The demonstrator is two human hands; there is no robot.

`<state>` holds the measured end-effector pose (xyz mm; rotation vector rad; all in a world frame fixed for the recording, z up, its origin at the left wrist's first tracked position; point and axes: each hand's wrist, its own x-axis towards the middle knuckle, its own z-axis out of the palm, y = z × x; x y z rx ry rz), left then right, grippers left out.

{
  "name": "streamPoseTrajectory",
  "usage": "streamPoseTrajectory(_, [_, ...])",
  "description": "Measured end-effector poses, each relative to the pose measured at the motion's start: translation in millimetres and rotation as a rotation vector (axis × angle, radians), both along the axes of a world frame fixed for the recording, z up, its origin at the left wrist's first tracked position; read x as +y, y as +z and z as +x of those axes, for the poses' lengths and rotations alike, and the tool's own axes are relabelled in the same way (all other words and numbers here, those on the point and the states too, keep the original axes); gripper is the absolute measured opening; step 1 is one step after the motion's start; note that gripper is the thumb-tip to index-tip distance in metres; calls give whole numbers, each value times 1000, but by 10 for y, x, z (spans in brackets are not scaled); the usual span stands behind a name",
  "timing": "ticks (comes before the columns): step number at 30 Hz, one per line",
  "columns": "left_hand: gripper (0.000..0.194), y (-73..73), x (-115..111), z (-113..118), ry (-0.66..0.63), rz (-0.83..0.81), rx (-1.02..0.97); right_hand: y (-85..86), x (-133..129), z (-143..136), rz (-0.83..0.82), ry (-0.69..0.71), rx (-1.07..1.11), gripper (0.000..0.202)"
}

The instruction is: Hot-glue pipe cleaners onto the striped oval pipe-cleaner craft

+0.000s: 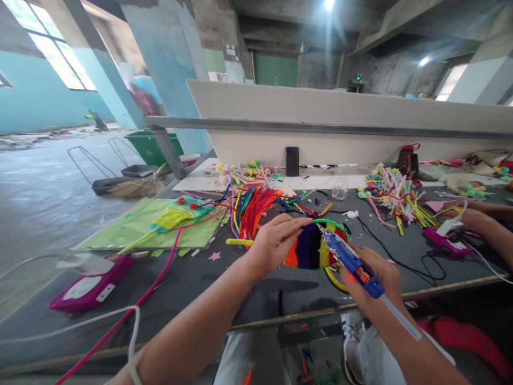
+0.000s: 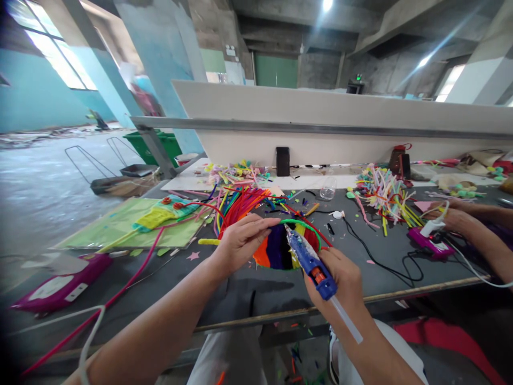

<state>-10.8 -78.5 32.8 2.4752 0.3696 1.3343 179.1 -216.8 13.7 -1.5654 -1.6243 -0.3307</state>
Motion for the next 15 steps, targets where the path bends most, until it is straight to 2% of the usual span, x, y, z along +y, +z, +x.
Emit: streamPoseTrajectory(15, [29,-9,3,1,4,23,-4,11,-3,-17,-10,39,-50,4])
